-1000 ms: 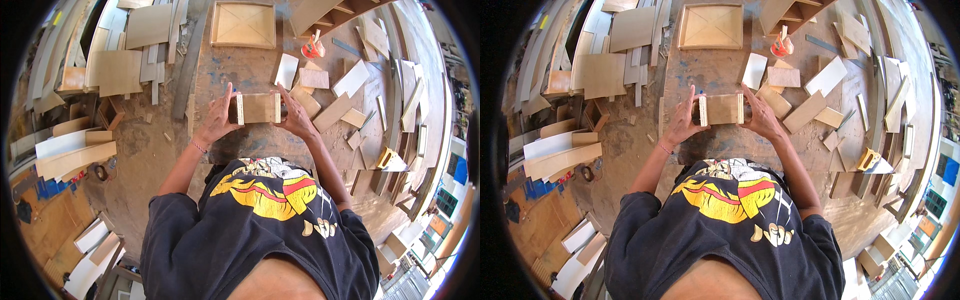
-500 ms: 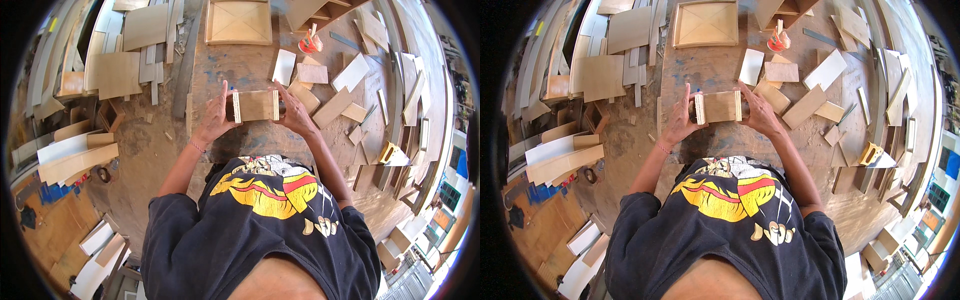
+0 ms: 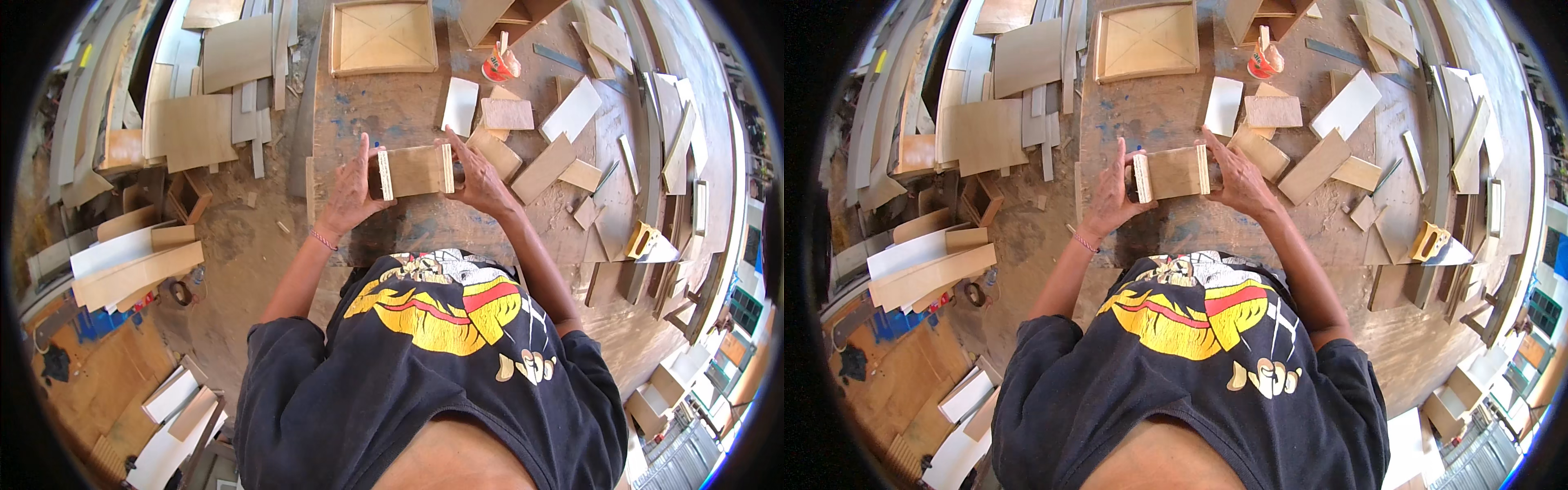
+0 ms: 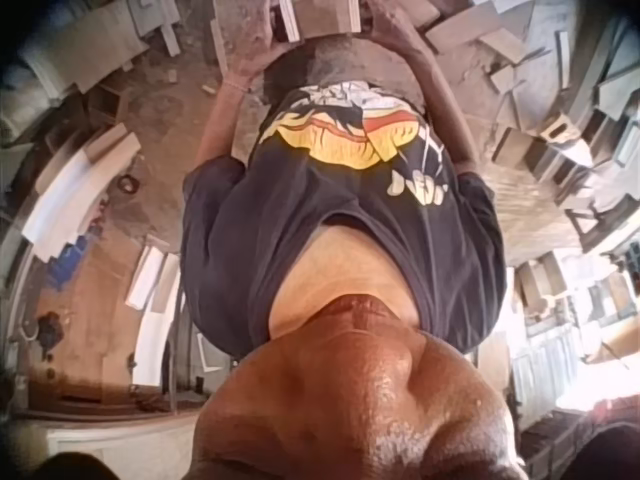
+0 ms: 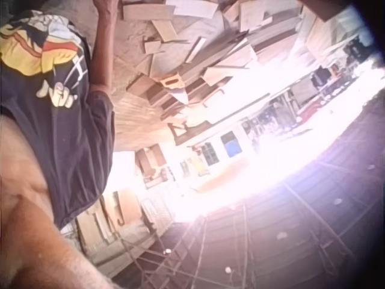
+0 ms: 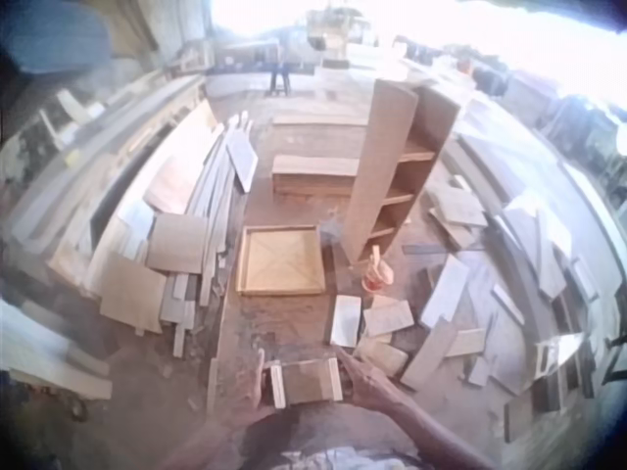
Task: The person fits several small wooden panels together to assemble a box or drawer, then picks up a hand saw to cut a piece of wood on a workbench.
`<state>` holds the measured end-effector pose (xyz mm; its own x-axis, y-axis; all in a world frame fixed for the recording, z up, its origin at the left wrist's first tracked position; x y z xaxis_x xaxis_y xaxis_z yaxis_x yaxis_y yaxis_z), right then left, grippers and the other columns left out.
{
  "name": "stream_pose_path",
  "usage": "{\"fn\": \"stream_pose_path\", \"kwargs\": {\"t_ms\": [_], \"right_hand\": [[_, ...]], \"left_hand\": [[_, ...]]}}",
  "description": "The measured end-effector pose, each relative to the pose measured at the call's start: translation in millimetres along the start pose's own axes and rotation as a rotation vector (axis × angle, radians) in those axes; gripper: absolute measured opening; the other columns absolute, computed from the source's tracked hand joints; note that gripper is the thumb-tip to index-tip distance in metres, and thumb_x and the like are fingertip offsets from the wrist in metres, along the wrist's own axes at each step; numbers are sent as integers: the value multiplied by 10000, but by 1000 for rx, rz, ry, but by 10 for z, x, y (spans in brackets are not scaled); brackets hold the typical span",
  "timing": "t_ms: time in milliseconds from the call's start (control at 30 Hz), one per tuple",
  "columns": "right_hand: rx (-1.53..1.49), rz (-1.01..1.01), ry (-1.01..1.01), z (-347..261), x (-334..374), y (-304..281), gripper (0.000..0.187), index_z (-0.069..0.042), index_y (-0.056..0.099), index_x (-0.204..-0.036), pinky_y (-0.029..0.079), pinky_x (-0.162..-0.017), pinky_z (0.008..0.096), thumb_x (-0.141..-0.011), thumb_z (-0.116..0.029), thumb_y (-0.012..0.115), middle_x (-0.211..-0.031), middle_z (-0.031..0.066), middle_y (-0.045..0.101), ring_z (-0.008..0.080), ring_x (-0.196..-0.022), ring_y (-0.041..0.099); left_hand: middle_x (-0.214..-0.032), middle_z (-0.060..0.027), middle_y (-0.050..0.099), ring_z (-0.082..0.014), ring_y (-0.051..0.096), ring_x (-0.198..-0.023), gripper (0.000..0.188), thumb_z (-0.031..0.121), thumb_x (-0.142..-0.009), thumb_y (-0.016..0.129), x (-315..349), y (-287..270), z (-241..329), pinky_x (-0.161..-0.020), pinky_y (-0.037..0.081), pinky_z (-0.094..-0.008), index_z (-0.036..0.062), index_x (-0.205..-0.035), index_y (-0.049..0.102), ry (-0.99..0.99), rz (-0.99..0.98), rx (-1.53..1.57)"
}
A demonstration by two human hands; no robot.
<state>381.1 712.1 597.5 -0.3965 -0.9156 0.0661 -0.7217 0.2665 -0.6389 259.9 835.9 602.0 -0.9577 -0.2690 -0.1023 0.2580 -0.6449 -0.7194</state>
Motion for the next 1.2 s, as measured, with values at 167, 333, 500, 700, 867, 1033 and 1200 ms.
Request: {"fn": "stream_pose_path", "kwargs": {"t_ms": [167,333,500,700,867,1033,1200], "right_hand": [[15,21,-51,-10,42,-18,1173,-76,89,-1423,385,-937,375,-510,-143,822,-1308,99,451,273,-1095,492],[44,-7,33,58,23,26,1186,-62,90,-1420,410,-906,369,-498,-149,830,-1279,97,481,279,-1058,509],[-8,23,-38,18,0,18,1174,-81,99,-1425,421,-909,375,-503,-94,825,-1265,83,500,283,-976,522],[11,29,-28,14,16,19,1155,-82,111,-1423,422,-916,372,-513,-104,822,-1255,87,506,282,-982,524],[50,23,52,233,52,39,1143,-88,111,-1421,407,-918,394,-520,-163,811,-1230,127,520,345,-1084,480],[84,2,18,126,-4,47,1117,-95,123,-1420,415,-913,409,-542,-201,805,-1278,151,466,363,-1095,470],[22,35,66,214,13,72,1135,-86,115,-1423,390,-946,405,-535,-161,819,-1255,166,481,360,-1098,475]], "left_hand": [[-1289,-132,453,-288,476,-1126,1297,255,-516,846,2,0,2,-937,364,-389,18,-1408,-66,-3,0,70],[-1266,-145,471,-290,480,-1123,1290,234,-524,844,-12,-32,79,-932,369,-402,20,-1407,-71,25,29,-2],[-1219,-134,507,-291,502,-1094,1255,221,-537,840,21,-24,23,-930,372,-402,12,-1410,-38,12,52,20],[-1209,-142,511,-292,511,-1081,1206,186,-551,833,14,-29,53,-929,384,-399,-4,-1407,4,21,58,14],[-1192,-153,514,-309,518,-1061,1153,132,-567,816,-32,31,7,-931,392,-393,-19,-1402,35,-22,14,101],[-1175,-168,521,-327,517,-1053,1144,153,-577,812,1,-8,42,-916,400,-400,-24,-1400,37,-14,41,117],[-1192,-175,504,-345,499,-1068,1192,223,-572,819,-49,9,32,-919,392,-402,-11,-1405,0,-3,-4,6]]}}
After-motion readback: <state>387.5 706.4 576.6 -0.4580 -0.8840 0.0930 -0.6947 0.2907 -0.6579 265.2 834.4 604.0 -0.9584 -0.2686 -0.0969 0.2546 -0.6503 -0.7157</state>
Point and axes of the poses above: each hand's wrist, its own x-axis away from the middle knuckle, its own y-axis out of the palm, z = x × y, the point moved 10 cm from there along -x, towards the middle knuckle
